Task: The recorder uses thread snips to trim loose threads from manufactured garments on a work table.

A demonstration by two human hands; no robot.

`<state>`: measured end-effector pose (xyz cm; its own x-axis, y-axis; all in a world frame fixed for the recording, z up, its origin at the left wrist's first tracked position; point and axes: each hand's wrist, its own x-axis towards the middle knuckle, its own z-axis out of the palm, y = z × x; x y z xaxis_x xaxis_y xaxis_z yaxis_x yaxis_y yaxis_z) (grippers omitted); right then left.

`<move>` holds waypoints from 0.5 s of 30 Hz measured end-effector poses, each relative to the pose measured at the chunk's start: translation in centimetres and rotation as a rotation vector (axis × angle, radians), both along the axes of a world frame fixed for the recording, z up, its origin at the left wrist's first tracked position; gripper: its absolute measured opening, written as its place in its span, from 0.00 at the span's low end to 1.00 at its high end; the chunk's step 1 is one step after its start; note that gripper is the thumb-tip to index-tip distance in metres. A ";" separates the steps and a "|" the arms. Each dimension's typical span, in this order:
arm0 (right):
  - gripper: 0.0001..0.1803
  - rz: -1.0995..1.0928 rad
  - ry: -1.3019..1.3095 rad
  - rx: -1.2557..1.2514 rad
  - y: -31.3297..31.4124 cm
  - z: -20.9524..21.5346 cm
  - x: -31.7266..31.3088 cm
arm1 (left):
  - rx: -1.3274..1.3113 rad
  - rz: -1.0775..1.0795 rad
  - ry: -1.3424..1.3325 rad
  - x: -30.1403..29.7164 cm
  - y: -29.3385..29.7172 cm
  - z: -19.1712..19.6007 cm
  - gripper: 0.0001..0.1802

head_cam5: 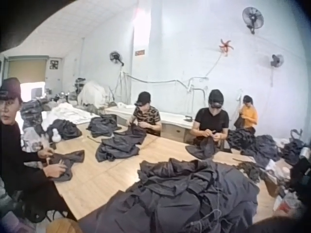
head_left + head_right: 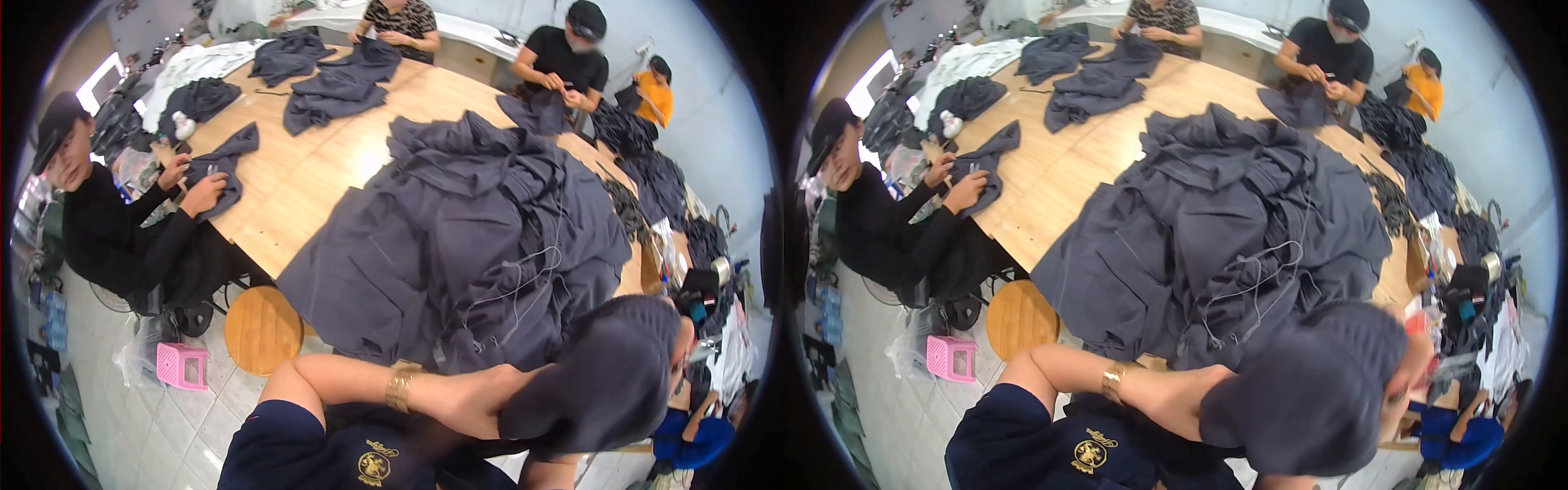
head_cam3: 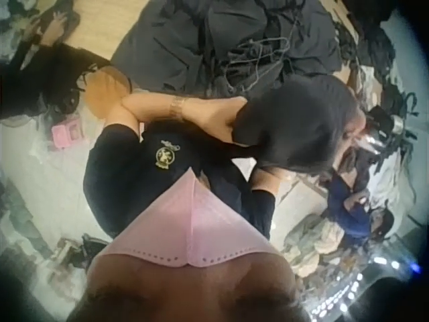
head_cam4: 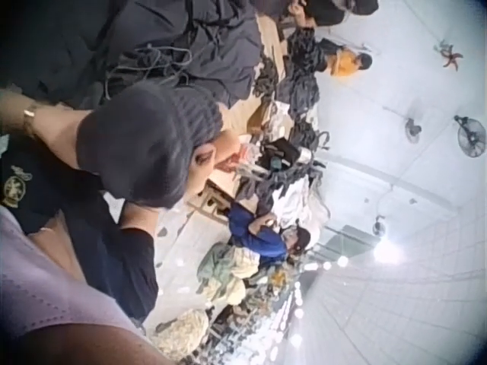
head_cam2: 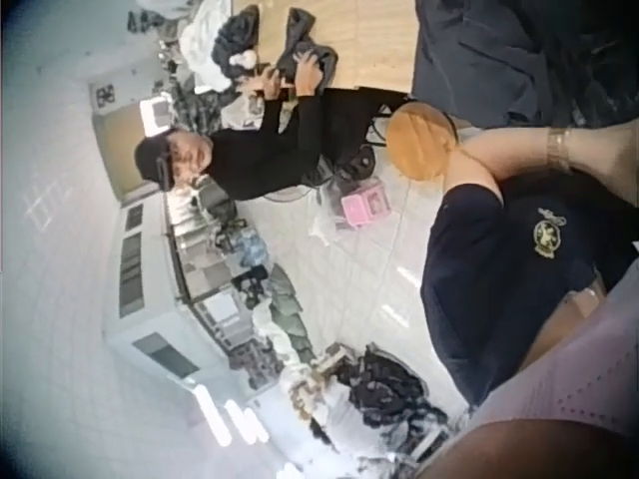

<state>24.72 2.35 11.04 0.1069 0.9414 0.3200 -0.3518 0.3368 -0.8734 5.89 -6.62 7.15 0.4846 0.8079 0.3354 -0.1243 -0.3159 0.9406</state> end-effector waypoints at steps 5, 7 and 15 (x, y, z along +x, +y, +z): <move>0.04 0.262 0.160 0.048 2.2 1.1 -1.8 | -0.198 0.198 0.303 -10.4 2.1 5.8 0.24; 0.06 0.360 0.031 0.018 3.4 -0.5 1.2 | -0.012 0.544 0.349 -14.0 3.6 9.8 0.25; 0.04 0.075 -0.143 -0.137 2.4 -9.1 5.1 | 0.558 1.763 1.265 -23.7 12.4 14.0 0.40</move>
<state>29.78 4.74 1.96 -0.0023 0.9807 0.1955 -0.2405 0.1892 -0.9520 -17.77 5.74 21.12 -0.3112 0.5013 0.8074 0.9028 0.4212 0.0864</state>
